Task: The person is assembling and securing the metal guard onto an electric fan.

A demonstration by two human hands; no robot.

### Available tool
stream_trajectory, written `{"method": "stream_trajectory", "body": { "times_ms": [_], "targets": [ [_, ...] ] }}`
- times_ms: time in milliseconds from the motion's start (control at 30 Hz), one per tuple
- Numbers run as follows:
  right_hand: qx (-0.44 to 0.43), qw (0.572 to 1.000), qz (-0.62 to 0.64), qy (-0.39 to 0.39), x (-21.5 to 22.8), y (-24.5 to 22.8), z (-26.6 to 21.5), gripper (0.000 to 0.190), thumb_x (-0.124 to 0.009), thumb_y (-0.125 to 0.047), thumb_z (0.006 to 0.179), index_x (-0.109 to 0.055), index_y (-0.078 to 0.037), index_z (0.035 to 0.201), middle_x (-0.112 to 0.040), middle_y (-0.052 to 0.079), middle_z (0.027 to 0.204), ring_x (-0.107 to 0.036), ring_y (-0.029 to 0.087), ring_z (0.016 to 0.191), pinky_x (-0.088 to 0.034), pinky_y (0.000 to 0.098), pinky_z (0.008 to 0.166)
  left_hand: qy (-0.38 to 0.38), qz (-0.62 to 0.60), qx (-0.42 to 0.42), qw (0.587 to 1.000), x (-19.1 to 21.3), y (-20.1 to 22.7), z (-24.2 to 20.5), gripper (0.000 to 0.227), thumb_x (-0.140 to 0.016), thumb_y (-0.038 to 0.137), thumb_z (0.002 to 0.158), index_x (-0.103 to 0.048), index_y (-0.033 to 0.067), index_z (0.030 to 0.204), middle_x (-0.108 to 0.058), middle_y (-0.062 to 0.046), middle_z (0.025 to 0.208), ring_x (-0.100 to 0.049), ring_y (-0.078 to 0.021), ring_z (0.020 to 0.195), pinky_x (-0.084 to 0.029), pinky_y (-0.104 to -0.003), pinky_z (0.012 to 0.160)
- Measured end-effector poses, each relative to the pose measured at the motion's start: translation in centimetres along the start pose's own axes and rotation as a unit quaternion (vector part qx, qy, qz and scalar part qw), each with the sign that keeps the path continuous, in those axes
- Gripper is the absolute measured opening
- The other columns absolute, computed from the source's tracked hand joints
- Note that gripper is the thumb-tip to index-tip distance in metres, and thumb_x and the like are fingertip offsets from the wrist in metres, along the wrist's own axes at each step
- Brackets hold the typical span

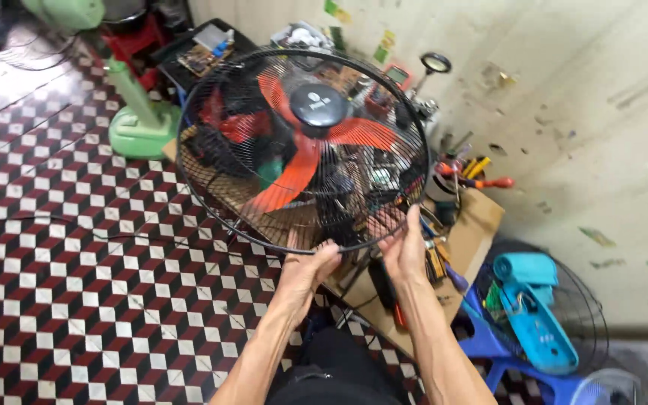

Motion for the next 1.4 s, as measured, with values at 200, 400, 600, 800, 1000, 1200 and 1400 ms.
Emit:
{"method": "stream_trajectory", "body": {
  "times_ms": [200,400,600,800,1000,1200,1400],
  "targets": [
    [0.044,0.999,0.026,-0.003,-1.3,-0.8,-0.2,0.049,-0.051,-0.051,0.099,-0.062,-0.007,0.117,-0.076,0.007,0.101,-0.074,0.021,0.091,-0.062,0.0347,0.078,-0.061,-0.043,0.033,0.997,-0.8,-0.7,0.8,0.029,-0.078,0.008,0.085,-0.072,-0.0114,0.106,-0.075,-0.015,0.101,-0.077,-0.0192,0.091,-0.058,-0.025,0.083],
    [0.07,0.996,-0.022,0.048,0.2,-0.5,0.3,0.051,-0.052,-0.051,0.103,-0.063,-0.003,0.117,-0.076,0.013,0.106,-0.076,0.025,0.088,-0.058,0.0352,0.068,-0.054,-0.053,0.059,0.995,-0.4,-1.4,0.3,0.032,-0.077,0.007,0.086,-0.072,-0.0078,0.113,-0.075,-0.015,0.112,-0.074,-0.018,0.097,-0.057,-0.023,0.086],
    [0.071,0.997,0.0,0.032,-0.5,-0.8,0.3,0.056,-0.054,-0.05,0.1,-0.063,0.003,0.115,-0.076,0.016,0.105,-0.077,0.029,0.091,-0.064,0.0426,0.082,-0.047,-0.034,0.036,0.998,0.9,-2.4,0.8,0.054,-0.079,0.012,0.089,-0.061,-0.0176,0.131,-0.069,-0.022,0.122,-0.069,-0.0238,0.103,-0.058,-0.03,0.092],
    [0.05,0.995,0.016,0.081,-0.1,-0.4,1.2,0.051,-0.053,-0.05,0.101,-0.063,-0.003,0.119,-0.075,0.014,0.105,-0.073,0.027,0.091,-0.058,0.0404,0.08,0.046,0.108,0.116,0.986,9.0,1.0,-1.3,0.099,-0.077,0.019,0.078,-0.013,0.0082,0.153,-0.042,-0.019,0.149,-0.062,-0.0363,0.132,-0.046,-0.05,0.115],
    [0.035,0.992,0.017,0.122,0.4,-0.1,0.5,0.057,-0.052,-0.05,0.099,-0.063,0.0,0.123,-0.074,0.015,0.11,-0.076,0.027,0.093,-0.062,0.0389,0.084,0.193,0.098,-0.325,0.921,9.9,20.0,-3.5,0.049,-0.061,0.008,0.096,-0.05,-0.002,0.143,-0.062,-0.015,0.132,-0.064,-0.0186,0.117,-0.055,-0.035,0.101],
    [0.033,0.973,-0.002,0.229,2.1,-0.3,-0.8,0.058,-0.053,-0.05,0.099,-0.066,0.001,0.122,-0.074,0.013,0.114,-0.074,0.024,0.093,-0.059,0.0369,0.084,-0.066,0.444,-0.401,0.799,-14.0,27.3,4.1,0.025,-0.069,0.012,0.096,-0.074,0.0049,0.119,-0.074,-0.008,0.111,-0.068,-0.0127,0.1,-0.053,-0.027,0.089],
    [0.116,0.95,0.005,0.29,1.2,-2.6,-2.2,0.045,-0.057,-0.034,0.098,-0.068,0.002,0.123,-0.076,0.011,0.108,-0.071,0.018,0.088,-0.057,0.0319,0.08,-0.387,0.581,-0.377,0.608,-26.9,19.5,20.0,0.032,-0.064,0.023,0.094,-0.07,0.007,0.121,-0.073,-0.016,0.119,-0.068,-0.0348,0.11,-0.052,-0.042,0.092]
  ]
}}
Point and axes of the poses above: each hand's wrist, its own z-axis towards the middle knuckle, its own x-axis out of the back of the hand, y = z × x, the point moved 9 cm from there along z, towards the middle knuckle
